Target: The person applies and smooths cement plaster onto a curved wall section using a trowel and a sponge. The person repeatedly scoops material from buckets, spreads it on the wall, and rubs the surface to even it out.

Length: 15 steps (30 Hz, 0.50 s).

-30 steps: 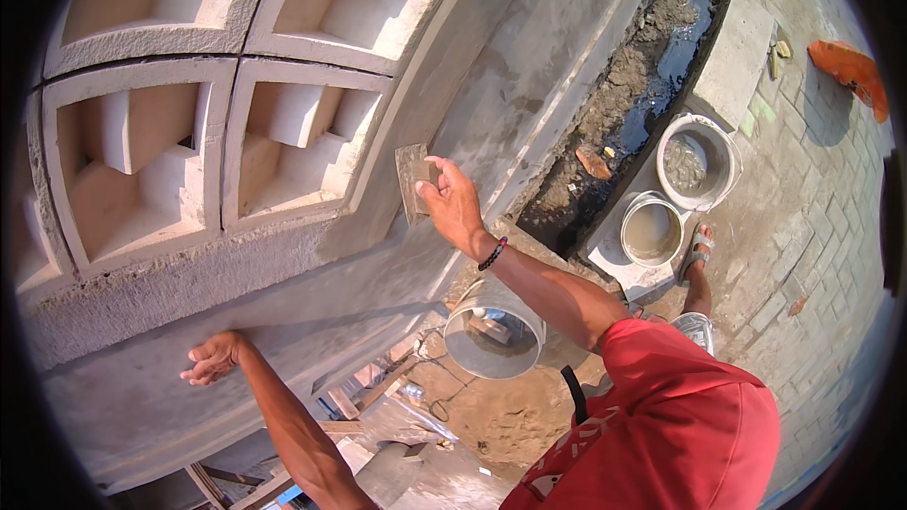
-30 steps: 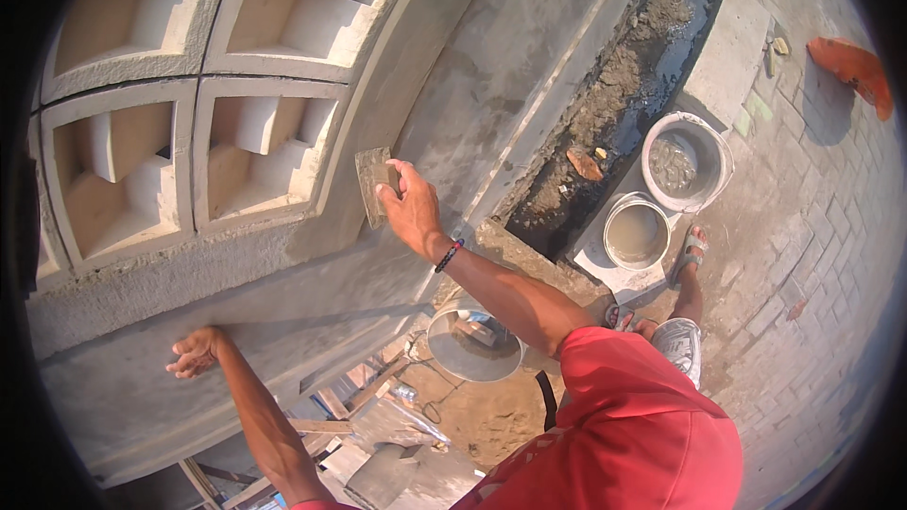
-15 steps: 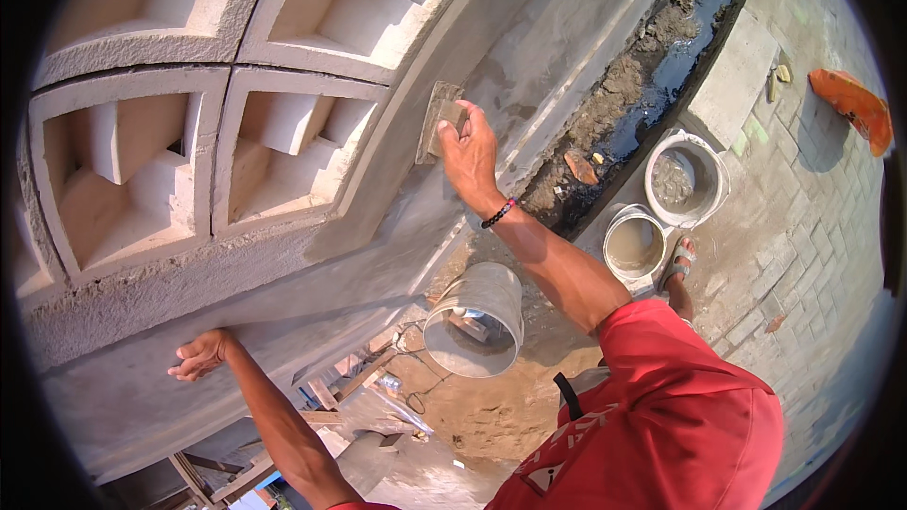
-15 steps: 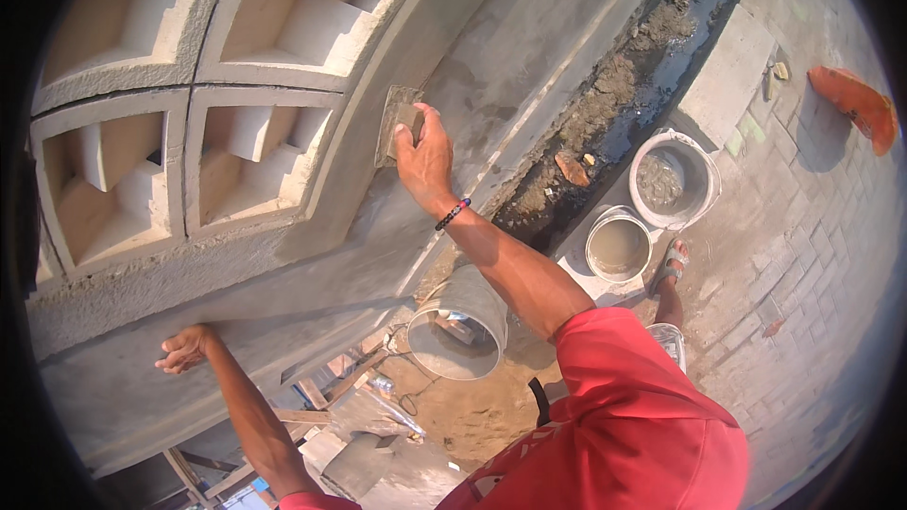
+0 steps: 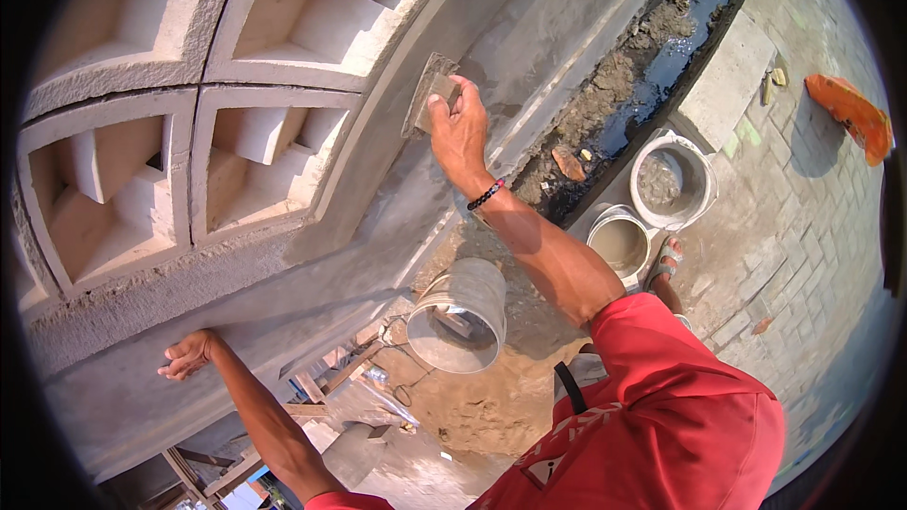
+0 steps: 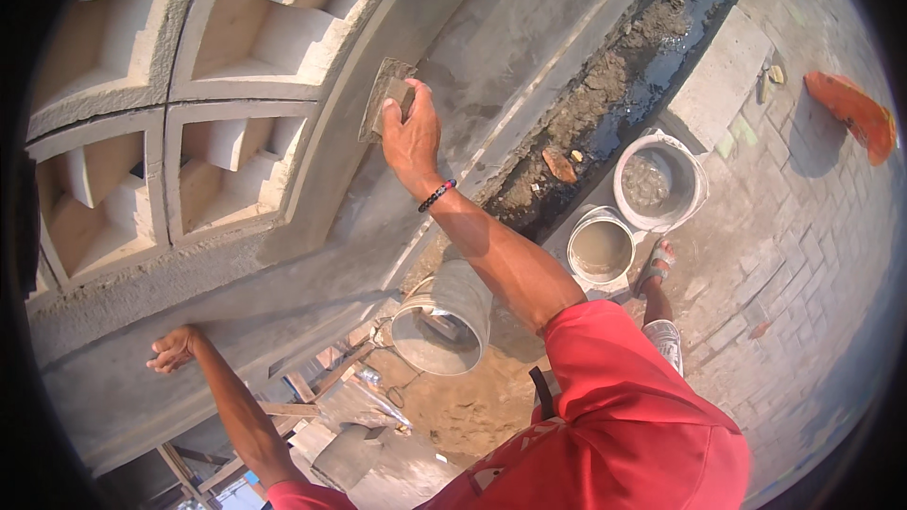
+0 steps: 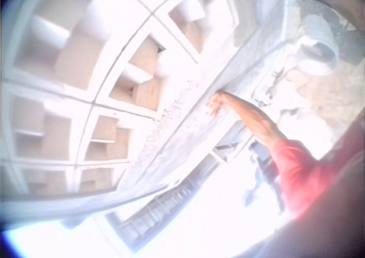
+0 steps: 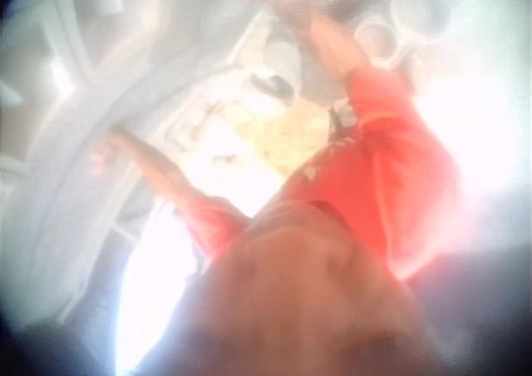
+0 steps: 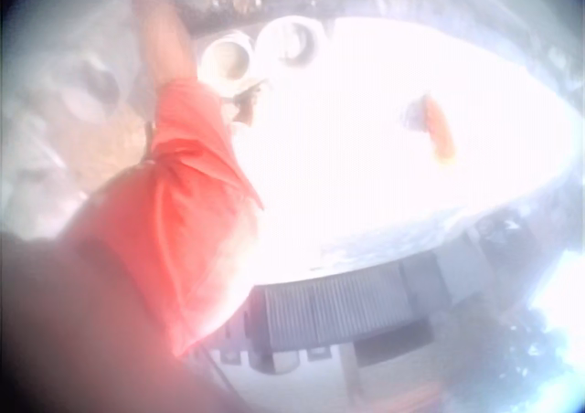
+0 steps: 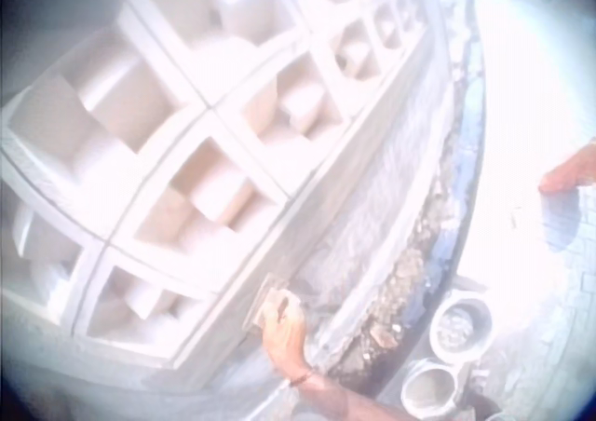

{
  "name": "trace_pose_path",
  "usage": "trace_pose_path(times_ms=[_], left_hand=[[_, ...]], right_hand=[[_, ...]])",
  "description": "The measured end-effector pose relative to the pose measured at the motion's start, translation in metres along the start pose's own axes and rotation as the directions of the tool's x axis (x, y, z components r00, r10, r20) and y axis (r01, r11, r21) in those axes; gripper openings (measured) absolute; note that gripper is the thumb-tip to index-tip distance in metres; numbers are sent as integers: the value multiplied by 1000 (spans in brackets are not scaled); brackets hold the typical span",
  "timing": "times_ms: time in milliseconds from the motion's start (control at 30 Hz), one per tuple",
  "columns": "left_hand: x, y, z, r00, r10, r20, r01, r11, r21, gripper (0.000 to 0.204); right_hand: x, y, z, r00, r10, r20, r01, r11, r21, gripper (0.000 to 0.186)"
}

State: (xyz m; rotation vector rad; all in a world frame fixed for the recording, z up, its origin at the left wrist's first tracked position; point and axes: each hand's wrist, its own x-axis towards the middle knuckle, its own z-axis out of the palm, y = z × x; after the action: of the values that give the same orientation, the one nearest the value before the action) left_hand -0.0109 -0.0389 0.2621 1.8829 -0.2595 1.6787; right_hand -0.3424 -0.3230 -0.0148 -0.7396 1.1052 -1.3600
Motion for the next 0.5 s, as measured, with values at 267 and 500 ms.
trace_pose_path(times_ms=[267, 500], left_hand=[[18, 4, -13, 999, -32, -14, 33, 998, 50, 63], [2, -2, -2, 1000, -19, 15, 19, 999, 48, 66]], right_hand=[[7, -10, -51, 995, 76, 70, -80, 995, 52, 38], [-19, 13, 8, 999, 18, 49, -14, 997, -74, 41]])
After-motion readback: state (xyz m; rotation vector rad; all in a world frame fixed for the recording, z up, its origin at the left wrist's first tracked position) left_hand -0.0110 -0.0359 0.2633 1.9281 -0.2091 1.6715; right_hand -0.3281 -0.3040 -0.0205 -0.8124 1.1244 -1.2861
